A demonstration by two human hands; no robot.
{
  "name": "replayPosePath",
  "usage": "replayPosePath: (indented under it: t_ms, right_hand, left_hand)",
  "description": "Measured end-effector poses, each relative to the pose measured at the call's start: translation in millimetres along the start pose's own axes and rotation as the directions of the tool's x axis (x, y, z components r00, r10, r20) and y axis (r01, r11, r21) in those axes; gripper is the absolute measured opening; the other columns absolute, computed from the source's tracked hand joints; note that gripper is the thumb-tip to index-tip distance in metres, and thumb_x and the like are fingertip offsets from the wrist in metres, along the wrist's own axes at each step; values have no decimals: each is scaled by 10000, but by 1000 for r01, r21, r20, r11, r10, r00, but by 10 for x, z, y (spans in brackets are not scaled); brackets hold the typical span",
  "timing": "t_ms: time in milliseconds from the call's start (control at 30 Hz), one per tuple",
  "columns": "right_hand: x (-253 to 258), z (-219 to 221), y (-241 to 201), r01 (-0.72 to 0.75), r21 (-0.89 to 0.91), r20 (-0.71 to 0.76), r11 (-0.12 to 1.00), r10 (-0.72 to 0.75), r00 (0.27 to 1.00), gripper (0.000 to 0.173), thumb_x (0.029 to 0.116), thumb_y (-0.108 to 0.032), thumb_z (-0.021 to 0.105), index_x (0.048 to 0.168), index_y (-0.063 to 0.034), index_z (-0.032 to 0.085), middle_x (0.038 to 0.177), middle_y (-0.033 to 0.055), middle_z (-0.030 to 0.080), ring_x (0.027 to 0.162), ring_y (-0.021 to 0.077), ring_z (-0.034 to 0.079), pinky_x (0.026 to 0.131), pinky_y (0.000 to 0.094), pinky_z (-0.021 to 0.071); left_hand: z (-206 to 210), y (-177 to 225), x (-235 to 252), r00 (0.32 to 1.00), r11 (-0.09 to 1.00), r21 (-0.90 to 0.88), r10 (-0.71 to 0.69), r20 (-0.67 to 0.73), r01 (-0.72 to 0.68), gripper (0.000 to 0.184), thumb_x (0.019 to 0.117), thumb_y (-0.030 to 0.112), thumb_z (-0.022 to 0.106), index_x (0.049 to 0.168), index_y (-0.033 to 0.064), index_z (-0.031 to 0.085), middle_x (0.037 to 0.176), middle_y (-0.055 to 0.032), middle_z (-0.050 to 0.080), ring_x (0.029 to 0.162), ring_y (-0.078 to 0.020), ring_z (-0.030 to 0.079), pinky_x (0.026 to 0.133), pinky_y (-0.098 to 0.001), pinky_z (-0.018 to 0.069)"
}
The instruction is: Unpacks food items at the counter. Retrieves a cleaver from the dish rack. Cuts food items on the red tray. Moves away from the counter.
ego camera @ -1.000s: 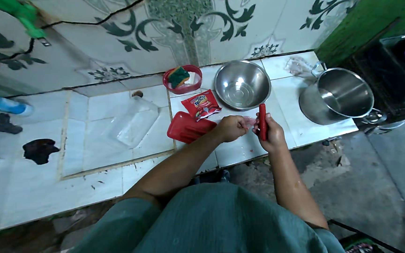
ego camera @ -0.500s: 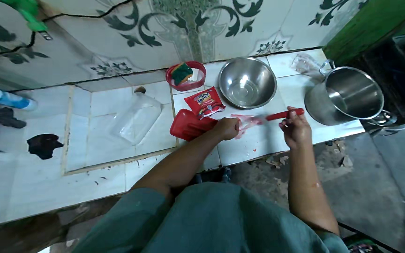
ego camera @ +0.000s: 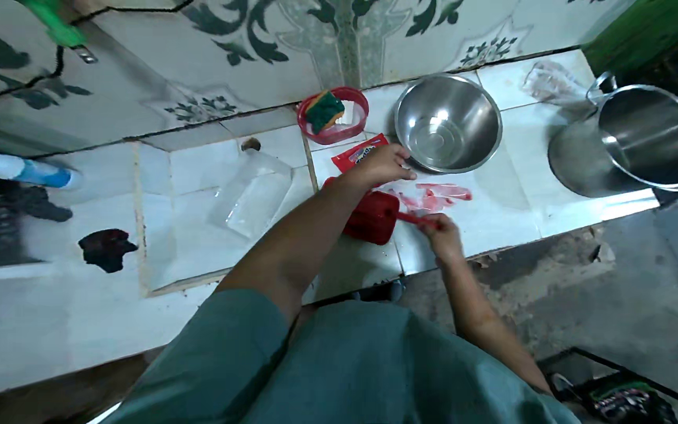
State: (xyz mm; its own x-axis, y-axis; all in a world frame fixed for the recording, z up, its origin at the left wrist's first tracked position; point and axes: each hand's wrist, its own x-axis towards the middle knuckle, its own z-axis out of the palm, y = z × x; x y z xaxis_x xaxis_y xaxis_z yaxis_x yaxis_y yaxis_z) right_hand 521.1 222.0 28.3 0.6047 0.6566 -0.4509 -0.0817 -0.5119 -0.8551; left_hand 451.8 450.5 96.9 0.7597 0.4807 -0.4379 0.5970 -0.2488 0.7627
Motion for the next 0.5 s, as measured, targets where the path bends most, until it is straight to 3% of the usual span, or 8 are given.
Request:
replayPosePath:
  t_ms: [133, 233, 333, 433, 500]
  right_hand:
    - [190, 596, -126, 136, -263, 231, 955, -75, 970, 291, 935, -235, 773, 1151, -43, 738, 1083, 168, 726, 1008, 301, 692, 926, 535, 549]
    - [491, 766, -235, 298, -433, 162, 851, -252, 954, 239, 1011, -222, 647, 1143, -62, 767, 1193, 198, 705, 1195, 384, 627, 1052, 598, 471]
    - [786, 963, -429, 166, -642, 38, 748, -184, 982, 255, 1029, -185, 567, 1120, -45, 759, 1234, 222, 684, 1220, 423, 613, 1000, 635, 478]
    - [887, 1175, -706, -67, -773, -14, 630, 89, 996, 344, 971, -253, 623, 1084, 59, 711, 1260, 278, 651, 1251, 455, 585, 967, 679, 465]
    - [921, 1269, -780, -140, -799, -41, 585, 179, 983, 446, 968, -300, 651, 1183, 91, 666, 1317, 307, 613, 1294, 479, 546, 988, 702, 438]
  left_hand:
    - [-279, -340, -124, 994, 998, 44, -29, -108, 34, 481, 922, 266, 792, 1308, 25, 636, 1213, -182, 696, 1135, -322, 668, 1020, -554, 511]
    - [-433, -668, -327, 990, 996, 80, -30, -140, 41, 386, 956, 248, 754, 1259, 26, 669, 1199, -165, 709, 1123, -300, 682, 1020, -531, 518]
    - [-541, -950, -621, 985, 999, 10, -50, -163, 52, 334, 968, 174, 733, 1240, -6, 661, 1193, -182, 696, 1106, -288, 685, 1009, -487, 535]
    - [-649, -1187, -887, 981, 993, -7, -120, -151, 120, 310, 988, 160, 710, 1240, -10, 650, 1212, -183, 680, 1098, -285, 674, 995, -473, 532]
    - [-721, -1345, -1056, 976, 985, -12, -169, -140, 169, 316, 1001, 169, 697, 1255, -11, 643, 1242, -182, 679, 1103, -286, 682, 994, -476, 539]
